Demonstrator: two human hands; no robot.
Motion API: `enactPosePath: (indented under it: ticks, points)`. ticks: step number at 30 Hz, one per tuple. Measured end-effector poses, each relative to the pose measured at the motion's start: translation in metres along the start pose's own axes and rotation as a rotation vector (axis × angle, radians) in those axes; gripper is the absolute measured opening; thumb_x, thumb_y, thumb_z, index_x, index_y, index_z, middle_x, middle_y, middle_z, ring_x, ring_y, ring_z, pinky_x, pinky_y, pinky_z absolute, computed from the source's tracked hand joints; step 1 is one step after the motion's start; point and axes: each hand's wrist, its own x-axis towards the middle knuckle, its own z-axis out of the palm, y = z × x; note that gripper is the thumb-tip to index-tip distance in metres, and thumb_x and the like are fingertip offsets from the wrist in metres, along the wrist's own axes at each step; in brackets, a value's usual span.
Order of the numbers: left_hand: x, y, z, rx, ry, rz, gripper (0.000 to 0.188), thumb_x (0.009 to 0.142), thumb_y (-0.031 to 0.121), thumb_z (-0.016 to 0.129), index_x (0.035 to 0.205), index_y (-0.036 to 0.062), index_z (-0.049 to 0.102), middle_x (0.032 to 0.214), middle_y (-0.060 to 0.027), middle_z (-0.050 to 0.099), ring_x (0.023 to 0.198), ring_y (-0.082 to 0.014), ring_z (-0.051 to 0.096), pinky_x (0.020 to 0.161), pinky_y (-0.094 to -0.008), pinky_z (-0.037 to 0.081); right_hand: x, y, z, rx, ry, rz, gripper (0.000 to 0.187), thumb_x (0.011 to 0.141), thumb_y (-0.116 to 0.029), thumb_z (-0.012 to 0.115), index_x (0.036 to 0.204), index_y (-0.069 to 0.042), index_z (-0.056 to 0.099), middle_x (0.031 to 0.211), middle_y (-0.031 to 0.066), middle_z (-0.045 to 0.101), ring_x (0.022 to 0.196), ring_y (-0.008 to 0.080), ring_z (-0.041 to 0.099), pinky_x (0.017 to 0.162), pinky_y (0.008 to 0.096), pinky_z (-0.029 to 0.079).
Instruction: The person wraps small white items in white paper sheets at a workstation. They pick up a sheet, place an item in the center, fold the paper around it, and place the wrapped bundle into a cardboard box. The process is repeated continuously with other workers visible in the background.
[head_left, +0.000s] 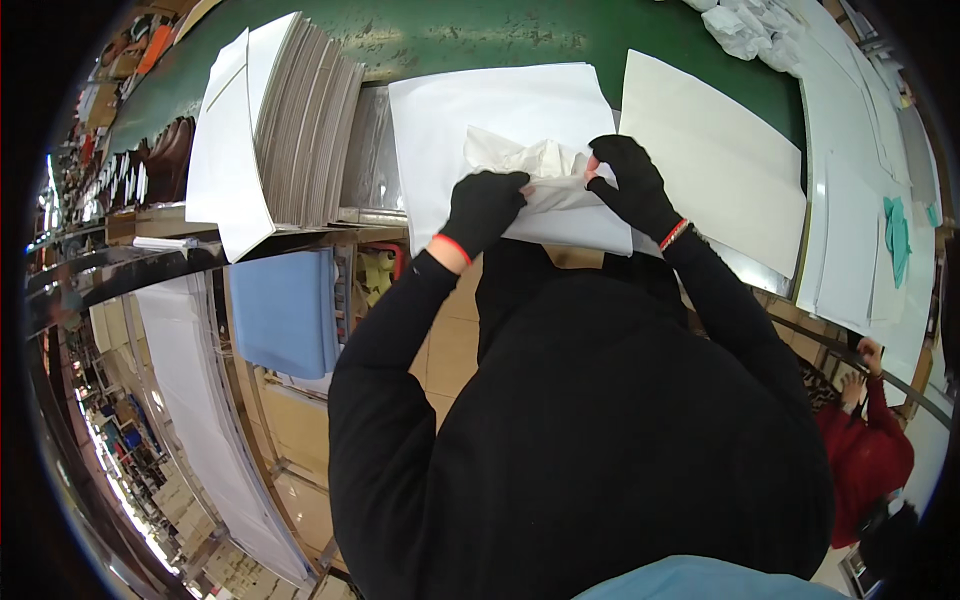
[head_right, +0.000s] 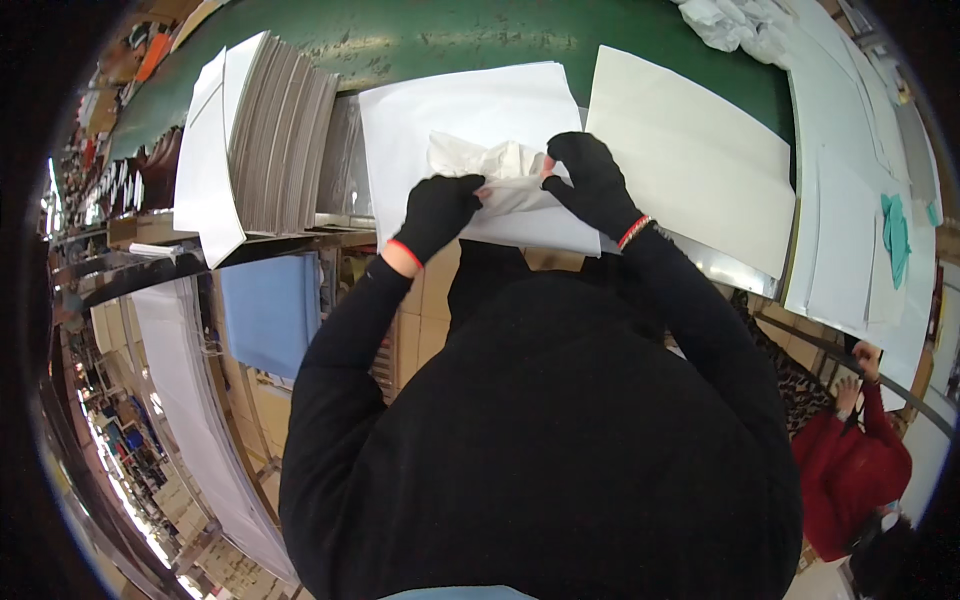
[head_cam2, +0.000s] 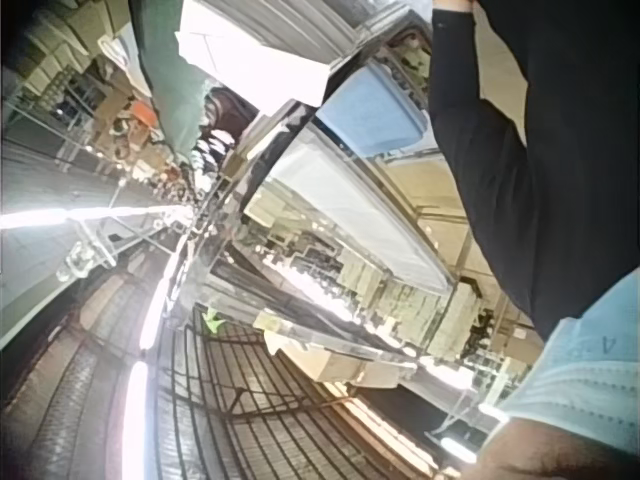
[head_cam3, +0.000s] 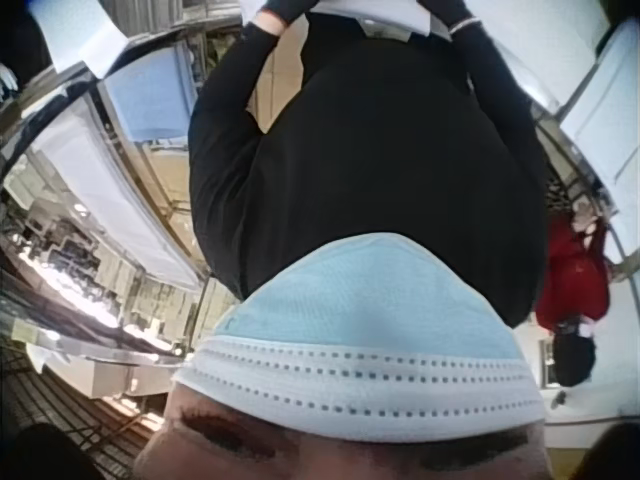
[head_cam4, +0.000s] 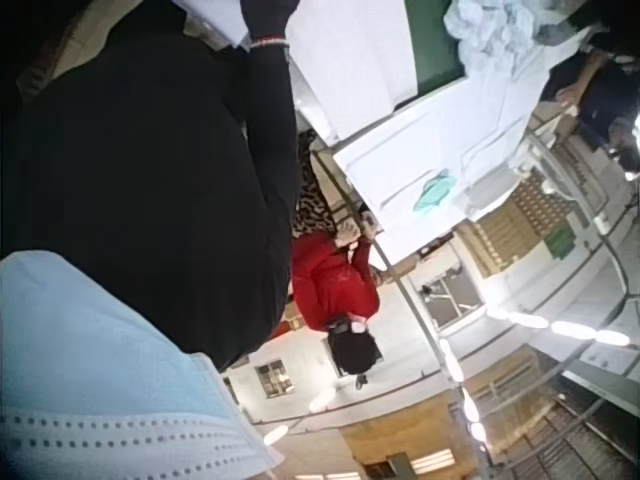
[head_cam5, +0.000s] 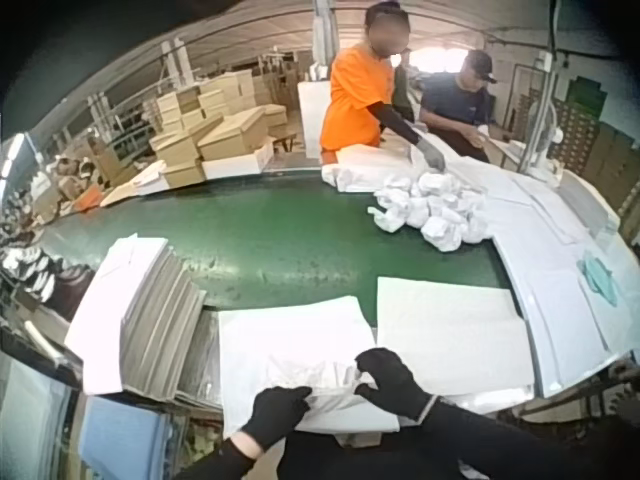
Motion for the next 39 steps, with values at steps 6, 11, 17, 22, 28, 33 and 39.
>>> enactPosePath:
  ticks: [6,11,17,22,28,33,39]
  points:
    - [0.051,-0.062,0.017,-0.367,-0.238,-0.027,0.044,0.075,0.039,0.074,0.093,-0.0009,0.070,0.082,-0.0179,0.069,0.077,-0.0324,0.065,0.073,-0.0386,0.051,-0.015,-0.037,0.024,-0.008,-0.118,-0.300,0.042,0.071,-0.023,0.075,0.104,-0.004,0.059,0.122,0.0157,0.053,0.117,0.0348,0.049,0.101,0.0476,0.037]
    - [0.054,-0.071,0.026,-0.196,-0.129,0.010,0.040,0.073,0.032,0.075,0.101,0.0042,0.066,0.086,-0.0157,0.067,0.078,-0.0278,0.065,0.070,-0.0369,0.051,-0.010,-0.012,0.064,-0.101,-0.191,-0.142,0.058,0.071,-0.019,0.076,0.123,-0.006,0.052,0.131,0.0151,0.050,0.126,0.0326,0.044,0.107,0.0432,0.033]
    - [-0.001,0.014,0.002,-0.025,0.263,0.212,0.066,0.066,0.023,0.077,0.126,0.0132,0.051,0.102,-0.0055,0.059,0.097,-0.0254,0.057,0.084,-0.0392,0.045,-0.005,0.017,0.078,0.031,-0.275,-0.013,0.064,0.068,-0.016,0.076,0.126,-0.006,0.050,0.132,0.0145,0.049,0.126,0.0314,0.042,0.110,0.0430,0.031]
    - [-0.005,-0.035,0.009,-0.031,0.142,0.186,0.073,0.060,0.011,0.078,0.128,0.0138,0.053,0.122,-0.0087,0.058,0.109,-0.0292,0.056,0.089,-0.0386,0.045,-0.013,-0.016,0.072,-0.290,-0.168,-0.241,0.058,0.069,-0.022,0.076,0.120,-0.005,0.055,0.134,0.0184,0.046,0.130,0.0349,0.037,0.110,0.0565,0.024]
    - [0.018,-0.104,-0.029,-0.012,0.179,-0.042,0.055,0.075,0.024,0.073,0.126,0.0138,0.055,0.117,-0.0111,0.061,0.103,-0.0295,0.060,0.084,-0.0376,0.049,-0.013,-0.002,0.080,-0.116,-0.371,-0.152,0.082,0.075,-0.036,0.073,0.140,-0.003,0.035,0.148,0.0187,0.031,0.139,0.0359,0.025,0.113,0.0550,0.016]
    - [0.018,-0.094,-0.021,-0.055,0.124,0.091,0.058,0.077,0.031,0.072,0.129,0.0118,0.054,0.122,-0.0140,0.060,0.113,-0.0306,0.057,0.095,-0.0379,0.045,0.036,0.059,0.074,-0.357,-0.392,-0.037,0.082,0.079,-0.050,0.065,0.141,-0.005,0.036,0.147,0.0197,0.034,0.140,0.0343,0.024,0.113,0.0570,0.010]
    - [0.015,-0.056,-0.034,-0.446,-0.307,-0.220,0.063,0.081,0.045,0.066,0.126,0.0028,0.052,0.110,-0.0218,0.063,0.102,-0.0346,0.061,0.088,-0.0395,0.047,0.036,0.085,0.039,-0.431,-0.140,0.093,0.069,0.077,-0.034,0.070,0.135,-0.007,0.044,0.131,0.0147,0.053,0.130,0.0339,0.041,0.109,0.0532,0.026]
